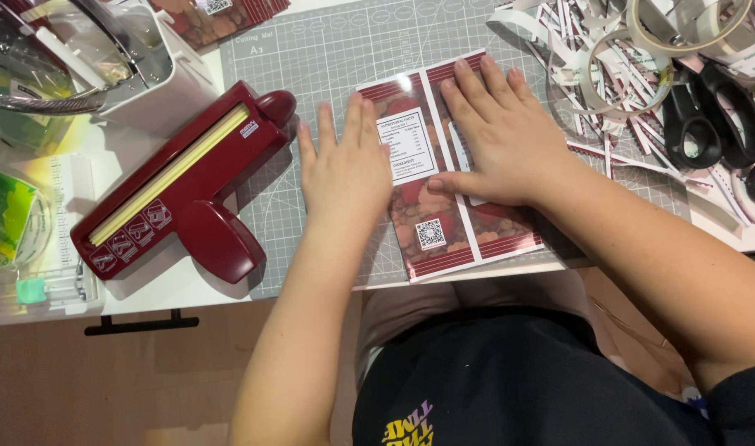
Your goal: The person seals a transparent pouch containing a printed label using a handheld heat sealer. They then use scissors to trim the excess plastic from the sealed edges and stack the finished pouch with others.
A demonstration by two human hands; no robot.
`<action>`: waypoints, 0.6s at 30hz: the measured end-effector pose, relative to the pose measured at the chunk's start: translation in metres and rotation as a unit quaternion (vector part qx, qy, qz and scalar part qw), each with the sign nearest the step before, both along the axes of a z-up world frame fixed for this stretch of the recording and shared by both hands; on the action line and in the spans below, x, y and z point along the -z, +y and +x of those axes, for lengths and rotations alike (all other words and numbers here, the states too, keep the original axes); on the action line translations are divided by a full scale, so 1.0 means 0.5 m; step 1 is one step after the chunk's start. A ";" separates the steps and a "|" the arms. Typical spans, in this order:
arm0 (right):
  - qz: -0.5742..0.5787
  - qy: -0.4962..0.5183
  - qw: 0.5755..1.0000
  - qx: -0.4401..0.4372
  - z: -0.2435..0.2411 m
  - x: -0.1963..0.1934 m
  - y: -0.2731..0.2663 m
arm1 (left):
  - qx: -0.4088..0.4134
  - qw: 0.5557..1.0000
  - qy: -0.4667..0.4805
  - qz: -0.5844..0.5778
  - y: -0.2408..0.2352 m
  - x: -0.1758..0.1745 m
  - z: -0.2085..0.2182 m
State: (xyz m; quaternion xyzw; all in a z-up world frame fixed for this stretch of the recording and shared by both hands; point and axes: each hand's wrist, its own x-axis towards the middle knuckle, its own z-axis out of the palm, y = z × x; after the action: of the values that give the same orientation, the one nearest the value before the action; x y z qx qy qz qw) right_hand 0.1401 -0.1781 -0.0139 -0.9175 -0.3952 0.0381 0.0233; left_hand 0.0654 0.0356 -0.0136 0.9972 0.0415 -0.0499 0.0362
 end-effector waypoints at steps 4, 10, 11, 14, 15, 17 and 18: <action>0.011 -0.004 1.000 0.003 0.000 0.001 0.000 | -0.032 0.999 0.018 -0.032 0.012 0.009 0.027; 0.001 0.014 1.000 0.014 0.000 -0.009 0.006 | -0.006 0.993 -0.111 0.031 -0.011 0.037 -0.076; -0.010 0.024 0.999 0.019 0.001 -0.014 0.011 | 0.006 0.992 -0.119 0.033 -0.015 0.030 -0.098; 0.003 0.028 0.999 0.021 -0.004 -0.016 0.010 | 0.014 0.995 -0.094 -0.006 -0.024 0.030 -0.154; 0.003 0.028 0.999 0.019 -0.005 -0.015 0.010 | 0.012 0.995 -0.095 -0.005 -0.022 0.020 -0.168; 0.002 0.024 0.999 0.022 -0.005 -0.015 0.009 | 0.036 0.995 -0.021 -0.095 -0.017 -0.002 -0.192; 0.003 0.022 1.000 0.021 -0.005 -0.016 0.009 | 0.035 0.995 -0.022 -0.094 -0.014 -0.005 -0.201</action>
State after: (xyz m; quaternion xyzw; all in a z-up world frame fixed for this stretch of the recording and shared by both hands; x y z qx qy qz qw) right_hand 0.1374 -0.1736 -0.0060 -0.9245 -0.3753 0.0569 0.0354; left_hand -0.0349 0.0285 -0.0112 0.9911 0.0006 -0.0324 0.1290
